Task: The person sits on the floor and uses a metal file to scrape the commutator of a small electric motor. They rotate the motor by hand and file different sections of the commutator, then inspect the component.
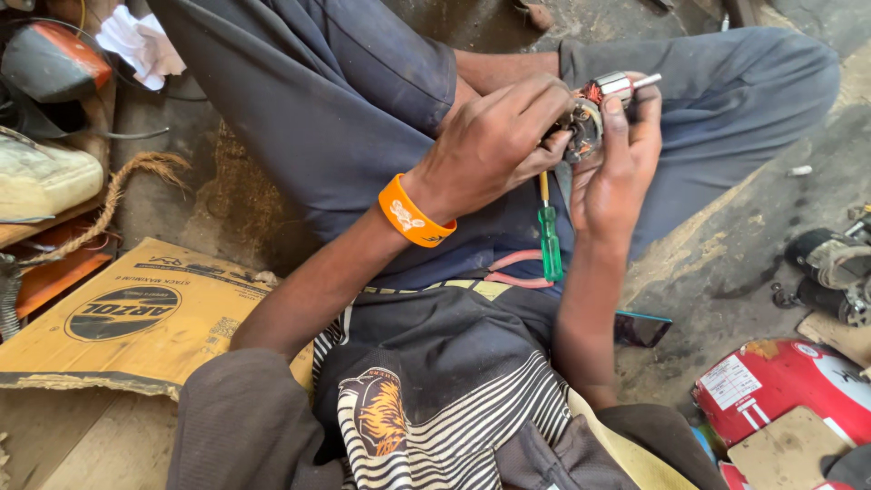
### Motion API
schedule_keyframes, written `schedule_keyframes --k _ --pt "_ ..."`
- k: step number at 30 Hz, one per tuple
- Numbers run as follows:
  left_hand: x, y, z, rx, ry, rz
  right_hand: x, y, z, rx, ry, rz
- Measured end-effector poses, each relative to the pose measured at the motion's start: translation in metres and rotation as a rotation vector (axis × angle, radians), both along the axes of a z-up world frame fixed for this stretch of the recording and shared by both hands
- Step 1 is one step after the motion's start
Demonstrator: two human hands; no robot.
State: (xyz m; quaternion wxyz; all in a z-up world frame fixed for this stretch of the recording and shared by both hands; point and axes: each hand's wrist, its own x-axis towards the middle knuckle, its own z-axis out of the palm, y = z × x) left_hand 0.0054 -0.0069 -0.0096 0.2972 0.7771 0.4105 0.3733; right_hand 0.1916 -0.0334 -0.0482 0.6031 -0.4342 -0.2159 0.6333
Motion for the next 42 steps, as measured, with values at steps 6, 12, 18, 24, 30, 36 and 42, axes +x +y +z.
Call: schedule_keyframes --k 6,12,18,24,30,36,42 --pt "0.0 -0.017 0.015 0.052 -0.044 0.012 -0.017 -0.016 0.024 0.137 -0.226 -0.133" --pt "0.011 -0.03 0.031 0.064 -0.092 0.094 -0.015 -0.029 0.038 0.295 -0.571 -0.252" --pt "0.017 -0.031 0.047 0.026 -0.215 0.199 -0.019 -0.024 0.054 0.325 -0.566 -0.327" --pt "0.026 -0.029 0.062 -0.35 -0.416 0.31 -0.027 -0.015 0.061 0.371 -0.568 -0.367" --pt "0.029 -0.023 0.056 -0.458 -0.465 0.325 -0.027 -0.008 0.056 0.424 -0.748 -0.38" --pt "0.032 -0.02 0.039 -0.633 -0.587 0.307 -0.029 -0.01 0.047 0.448 -0.86 -0.42" --pt "0.048 -0.027 0.031 -0.714 -0.745 0.445 -0.038 -0.008 0.036 0.488 -0.757 -0.46"
